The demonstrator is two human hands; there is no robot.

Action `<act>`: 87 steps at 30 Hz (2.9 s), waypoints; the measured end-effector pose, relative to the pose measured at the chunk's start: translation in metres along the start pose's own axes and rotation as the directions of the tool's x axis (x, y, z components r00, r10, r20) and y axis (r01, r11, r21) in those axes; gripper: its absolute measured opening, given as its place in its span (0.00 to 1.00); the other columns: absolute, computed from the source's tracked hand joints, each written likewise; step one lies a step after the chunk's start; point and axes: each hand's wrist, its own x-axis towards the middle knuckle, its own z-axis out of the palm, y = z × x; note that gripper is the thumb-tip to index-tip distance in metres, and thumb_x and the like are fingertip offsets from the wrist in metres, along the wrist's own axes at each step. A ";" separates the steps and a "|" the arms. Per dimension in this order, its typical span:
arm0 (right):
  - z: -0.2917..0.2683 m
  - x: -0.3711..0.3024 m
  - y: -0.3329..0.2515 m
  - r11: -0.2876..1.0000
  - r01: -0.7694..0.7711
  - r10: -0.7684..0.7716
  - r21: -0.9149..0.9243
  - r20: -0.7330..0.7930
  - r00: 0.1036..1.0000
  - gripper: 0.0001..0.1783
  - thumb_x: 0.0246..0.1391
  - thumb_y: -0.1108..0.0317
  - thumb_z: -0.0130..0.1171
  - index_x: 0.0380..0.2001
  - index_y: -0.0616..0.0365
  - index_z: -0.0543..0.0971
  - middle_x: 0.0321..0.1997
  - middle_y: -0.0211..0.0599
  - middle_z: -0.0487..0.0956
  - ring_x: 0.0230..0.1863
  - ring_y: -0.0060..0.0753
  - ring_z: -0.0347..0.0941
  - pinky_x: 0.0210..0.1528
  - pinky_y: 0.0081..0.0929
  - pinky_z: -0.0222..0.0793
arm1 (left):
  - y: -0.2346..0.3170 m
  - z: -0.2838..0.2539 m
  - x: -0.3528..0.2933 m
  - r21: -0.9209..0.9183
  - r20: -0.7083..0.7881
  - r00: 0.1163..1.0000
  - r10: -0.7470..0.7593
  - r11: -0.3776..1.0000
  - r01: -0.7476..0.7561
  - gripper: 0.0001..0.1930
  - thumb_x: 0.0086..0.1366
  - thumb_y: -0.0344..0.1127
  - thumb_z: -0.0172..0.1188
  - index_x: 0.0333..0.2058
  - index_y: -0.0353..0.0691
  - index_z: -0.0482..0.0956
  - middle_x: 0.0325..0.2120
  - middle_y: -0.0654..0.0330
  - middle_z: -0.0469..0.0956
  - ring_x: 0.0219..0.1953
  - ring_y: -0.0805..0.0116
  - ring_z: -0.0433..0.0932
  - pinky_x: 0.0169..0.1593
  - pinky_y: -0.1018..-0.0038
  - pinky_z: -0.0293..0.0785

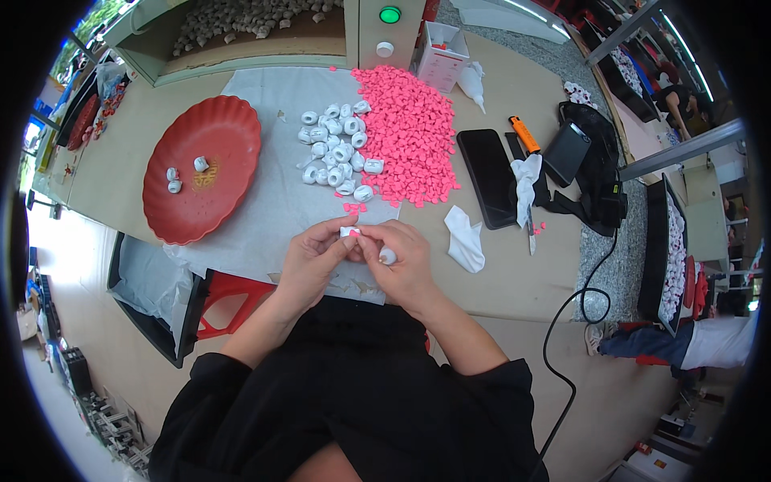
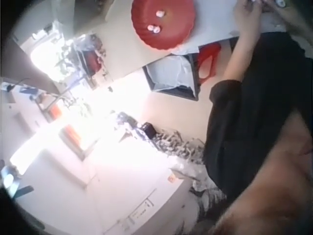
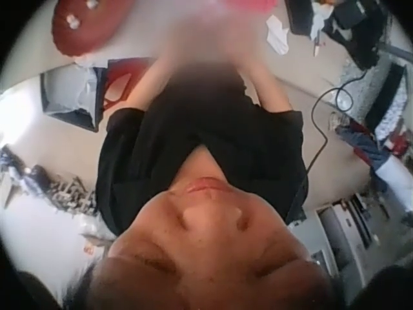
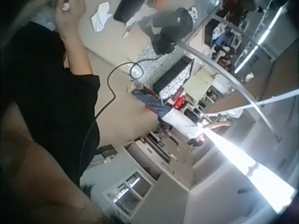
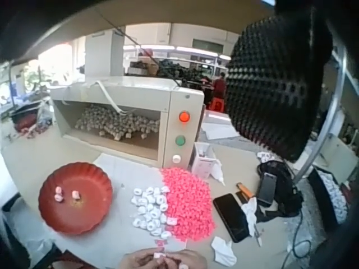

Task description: The person applies adhesive to small white plastic components using an adhesive dispenser, then joins the components together by hand.

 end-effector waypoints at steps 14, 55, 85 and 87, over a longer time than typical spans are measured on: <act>-0.014 -0.001 0.001 0.733 -0.325 0.428 0.598 -0.035 0.903 0.15 0.48 0.73 0.53 0.40 0.65 0.65 0.35 0.35 0.68 0.33 0.20 0.65 0.34 0.18 0.61 | 0.057 -0.012 0.032 0.962 0.256 0.693 0.674 -0.111 -0.248 0.14 0.46 0.31 0.61 0.35 0.37 0.75 0.31 0.56 0.73 0.36 0.59 0.68 0.40 0.70 0.64; -0.009 -0.011 0.002 0.983 0.111 -0.079 0.147 -0.210 0.975 0.15 0.43 0.72 0.58 0.33 0.64 0.65 0.30 0.41 0.68 0.29 0.28 0.63 0.31 0.19 0.60 | -0.004 -0.006 0.007 0.085 -0.050 0.982 0.184 0.980 -0.179 0.12 0.54 0.18 0.52 0.38 0.31 0.64 0.31 0.58 0.71 0.34 0.74 0.72 0.40 0.80 0.71; -0.006 -0.007 0.003 0.980 0.198 -0.187 0.034 -0.204 0.961 0.16 0.41 0.73 0.60 0.32 0.63 0.65 0.30 0.42 0.69 0.27 0.32 0.64 0.28 0.22 0.62 | -0.006 -0.007 0.007 0.091 -0.052 0.983 0.173 0.982 -0.168 0.13 0.54 0.18 0.51 0.39 0.32 0.64 0.31 0.57 0.72 0.33 0.74 0.73 0.39 0.82 0.70; -0.005 -0.006 0.003 0.969 0.245 -0.244 -0.022 -0.210 0.947 0.16 0.40 0.73 0.60 0.32 0.63 0.66 0.30 0.44 0.70 0.27 0.33 0.65 0.28 0.23 0.62 | -0.005 -0.008 0.006 0.093 -0.053 0.985 0.167 0.982 -0.162 0.13 0.54 0.18 0.52 0.38 0.32 0.64 0.31 0.57 0.72 0.33 0.74 0.73 0.38 0.82 0.70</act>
